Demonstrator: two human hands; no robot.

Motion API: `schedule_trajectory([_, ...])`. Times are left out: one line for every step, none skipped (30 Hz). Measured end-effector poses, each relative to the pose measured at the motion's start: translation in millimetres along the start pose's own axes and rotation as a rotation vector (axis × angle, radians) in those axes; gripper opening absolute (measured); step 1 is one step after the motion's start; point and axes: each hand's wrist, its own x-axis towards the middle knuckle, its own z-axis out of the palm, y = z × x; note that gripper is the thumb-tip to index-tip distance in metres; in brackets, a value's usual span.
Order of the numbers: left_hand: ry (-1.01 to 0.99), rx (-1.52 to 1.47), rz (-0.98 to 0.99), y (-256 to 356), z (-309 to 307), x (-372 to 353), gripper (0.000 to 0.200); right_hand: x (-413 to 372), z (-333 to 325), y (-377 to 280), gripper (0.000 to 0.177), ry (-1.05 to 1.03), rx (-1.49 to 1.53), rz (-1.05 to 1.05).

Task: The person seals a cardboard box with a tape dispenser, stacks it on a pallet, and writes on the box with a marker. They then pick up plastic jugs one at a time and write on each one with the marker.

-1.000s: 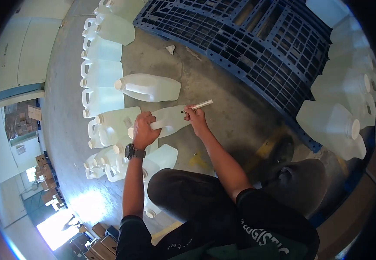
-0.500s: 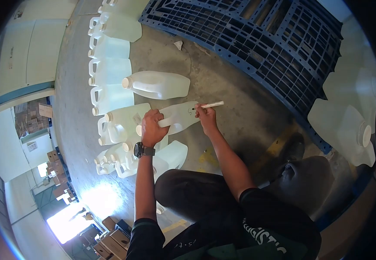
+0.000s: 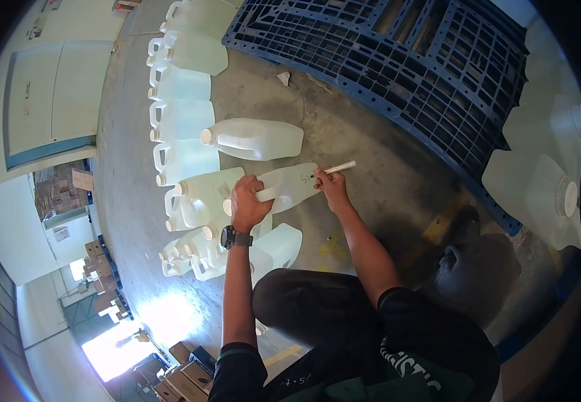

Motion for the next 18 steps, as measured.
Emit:
schedule_trajectory([-0.005, 0.002, -0.01, 1, 0, 0, 0.023, 0, 1, 0, 0.012, 0.019, 0.015, -0.004])
schedule_trajectory([-0.007, 0.005, -0.015, 1, 1, -3, 0.023, -3, 1, 1, 0.012, 0.017, 0.016, 0.002])
schedule_trajectory([0.003, -0.002, -0.015, 0, 2, -4, 0.023, -2, -2, 1, 0.012, 0.032, -0.002, 0.008])
schedule_trajectory([0.016, -0.009, -0.009, -1, 2, -2, 0.023, 1, -2, -1, 0.013, 0.047, -0.019, 0.008])
schedule_trajectory([0.016, -0.007, -0.002, -2, 3, 0, 0.023, 4, -1, -2, 0.013, 0.047, -0.015, 0.002])
schedule_trajectory([0.016, -0.001, -0.008, -1, 3, -1, 0.023, 4, 0, -6, 0.012, 0.047, -0.021, 0.022])
schedule_trajectory([0.016, 0.006, -0.014, -1, 3, -1, 0.022, 4, 2, -11, 0.012, 0.045, -0.026, 0.042])
schedule_trajectory([0.017, 0.011, -0.01, -1, 3, -2, 0.022, 7, 6, -15, 0.012, 0.043, -0.02, 0.038])
schedule_trajectory([0.018, 0.001, -0.01, 1, 2, -2, 0.022, 10, 12, -21, 0.013, 0.039, 0.011, 0.003])
schedule_trajectory([0.02, -0.009, -0.012, 1, 2, -2, 0.022, 13, 19, -27, 0.014, 0.034, 0.043, -0.031])
schedule_trajectory([0.022, 0.001, -0.011, 2, 1, -2, 0.022, 18, 28, -31, 0.014, 0.027, 0.05, -0.032])
schedule_trajectory([0.02, -0.002, -0.005, 2, 1, -2, 0.022, 17, 46, -46, 0.014, 0.053, 0.096, -0.102])
schedule_trajectory([0.017, -0.007, 0.0, 1, 2, -3, 0.022, 19, 58, -53, 0.015, 0.08, 0.141, -0.171])
schedule_trajectory([0.021, 0.0, 0.002, 0, 3, -3, 0.022, 24, 64, -56, 0.015, 0.075, 0.146, -0.173])
schedule_trajectory([0.041, 0.005, 0.024, 0, 4, -2, 0.023, 28, 68, -58, 0.015, 0.037, 0.148, -0.162])
schedule_trajectory([0.061, 0.009, 0.046, -1, 4, -3, 0.024, 30, 73, -60, 0.014, -0.002, 0.149, -0.15])
schedule_trajectory([0.066, 0.013, 0.049, -3, 4, -3, 0.024, 32, 77, -61, 0.014, -0.007, 0.152, -0.154])
schedule_trajectory([0.056, 0.009, 0.042, -2, 3, -2, 0.024, 31, 82, -65, 0.015, 0.002, 0.135, -0.147])
